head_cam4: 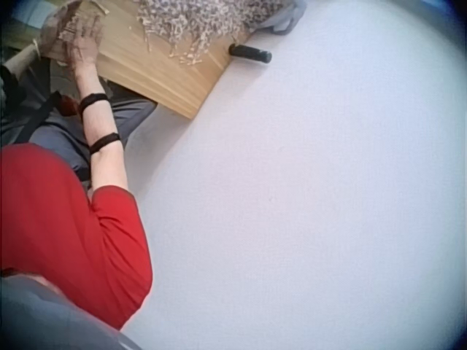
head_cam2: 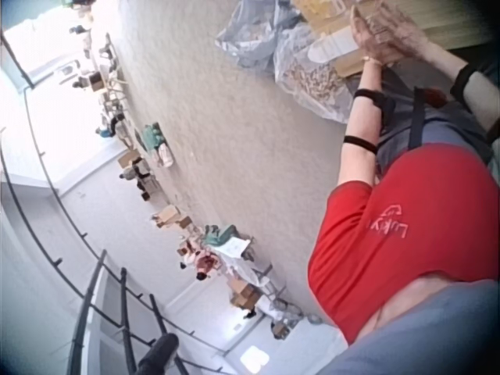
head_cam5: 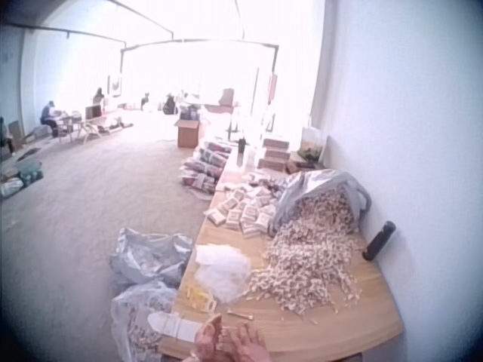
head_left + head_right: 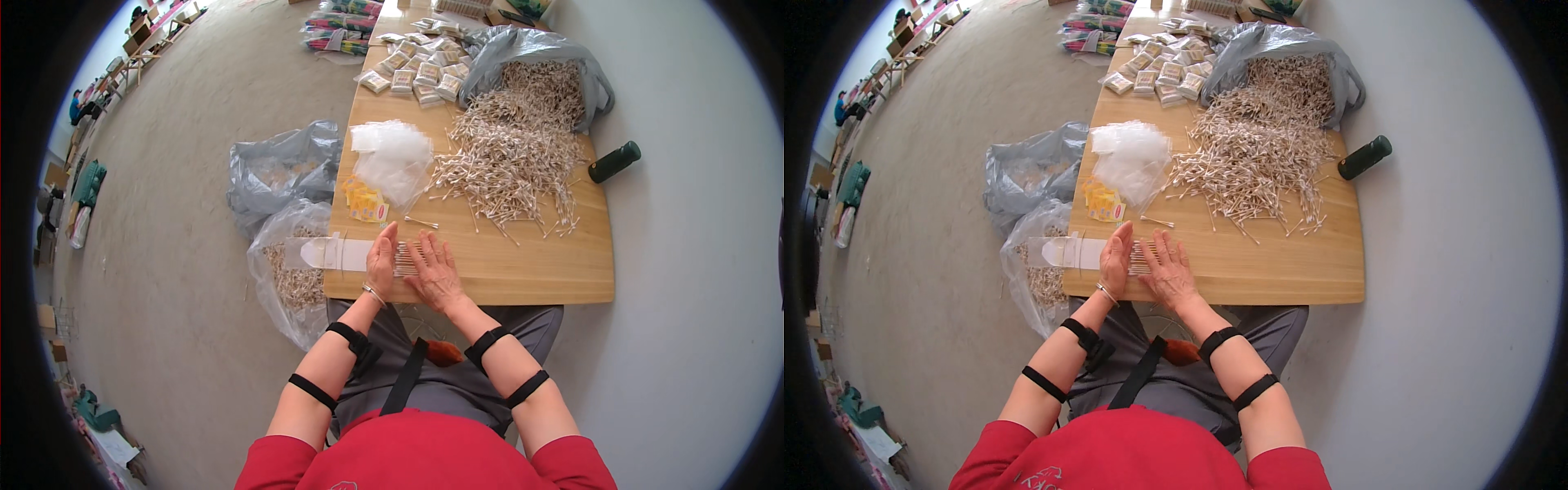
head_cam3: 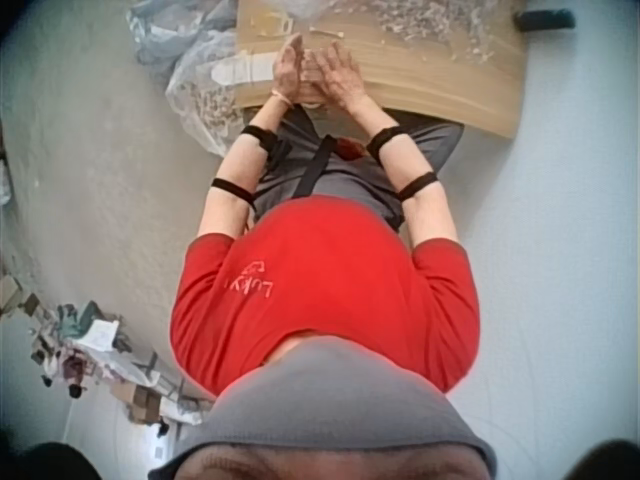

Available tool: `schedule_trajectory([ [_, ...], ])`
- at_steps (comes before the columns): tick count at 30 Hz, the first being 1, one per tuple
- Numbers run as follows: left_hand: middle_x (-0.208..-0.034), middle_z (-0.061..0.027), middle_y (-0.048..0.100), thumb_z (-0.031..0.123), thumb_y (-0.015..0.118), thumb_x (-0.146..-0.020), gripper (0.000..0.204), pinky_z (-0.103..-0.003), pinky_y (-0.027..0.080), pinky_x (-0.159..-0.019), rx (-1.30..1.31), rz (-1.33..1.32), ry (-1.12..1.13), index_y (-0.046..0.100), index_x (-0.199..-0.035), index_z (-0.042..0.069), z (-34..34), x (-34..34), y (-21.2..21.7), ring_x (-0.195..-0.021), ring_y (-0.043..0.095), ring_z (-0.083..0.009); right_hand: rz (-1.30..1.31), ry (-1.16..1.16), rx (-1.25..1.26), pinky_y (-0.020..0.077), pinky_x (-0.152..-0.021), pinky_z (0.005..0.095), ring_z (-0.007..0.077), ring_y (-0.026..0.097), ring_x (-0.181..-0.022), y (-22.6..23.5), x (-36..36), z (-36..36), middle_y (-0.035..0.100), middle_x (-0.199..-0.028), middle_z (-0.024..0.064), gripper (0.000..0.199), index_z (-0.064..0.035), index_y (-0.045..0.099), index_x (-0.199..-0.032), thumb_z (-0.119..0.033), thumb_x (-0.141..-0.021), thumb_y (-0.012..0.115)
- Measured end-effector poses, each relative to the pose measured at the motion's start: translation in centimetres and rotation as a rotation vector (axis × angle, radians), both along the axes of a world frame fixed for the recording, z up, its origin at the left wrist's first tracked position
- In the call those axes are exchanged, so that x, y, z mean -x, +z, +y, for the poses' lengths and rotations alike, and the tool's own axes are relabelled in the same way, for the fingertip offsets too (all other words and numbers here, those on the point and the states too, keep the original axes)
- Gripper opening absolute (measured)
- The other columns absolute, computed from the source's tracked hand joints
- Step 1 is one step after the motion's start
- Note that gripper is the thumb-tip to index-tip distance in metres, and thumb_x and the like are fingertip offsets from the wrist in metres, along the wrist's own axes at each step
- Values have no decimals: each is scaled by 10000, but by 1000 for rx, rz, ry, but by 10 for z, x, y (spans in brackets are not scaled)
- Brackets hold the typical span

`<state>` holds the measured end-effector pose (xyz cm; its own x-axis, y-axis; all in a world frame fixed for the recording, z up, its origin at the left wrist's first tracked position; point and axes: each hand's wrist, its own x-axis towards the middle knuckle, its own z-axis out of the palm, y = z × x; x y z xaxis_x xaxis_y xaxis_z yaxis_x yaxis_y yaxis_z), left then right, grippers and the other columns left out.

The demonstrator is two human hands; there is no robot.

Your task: Counting and placing cotton swabs into small plastic bags at a work table.

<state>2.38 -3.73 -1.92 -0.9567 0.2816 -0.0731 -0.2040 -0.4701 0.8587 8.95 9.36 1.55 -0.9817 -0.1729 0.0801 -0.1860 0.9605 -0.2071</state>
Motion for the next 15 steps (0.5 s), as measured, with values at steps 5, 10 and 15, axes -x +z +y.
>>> schedule_trajectory([
  [5, -1442, -157, 336, 394, 343, -998, 574, -358, 202, -1125, -41, -40, 98, 329, -1379, -35, 2, -1, -4, -1361, 283, -247, 25, -95, 251, 156, -1134, 471, 333, 162, -1399, -5, 6, 6, 194, -1494, 178, 752, -59, 219, -1442, -230, -832, 625],
  [10, -1448, -159, 322, 407, 334, -996, 592, -355, 189, -1130, -17, 22, 145, 316, -1386, -38, 2, 0, -11, -1366, 269, -242, 216, -314, 852, 150, -1141, 383, 343, 151, -1403, -14, 5, -5, 201, -1491, 218, 657, 18, 170, -1438, -32, -851, 461],
  [15, -1456, -177, 300, 424, 324, -994, 617, -356, 160, -1137, 59, 47, 123, 299, -1392, -46, 15, -5, -3, -1374, 247, -248, 200, -354, 1011, 122, -1148, 399, 340, 127, -1411, -14, 18, -26, 195, -1491, 217, 639, 29, 198, -1422, 9, -827, 429],
])
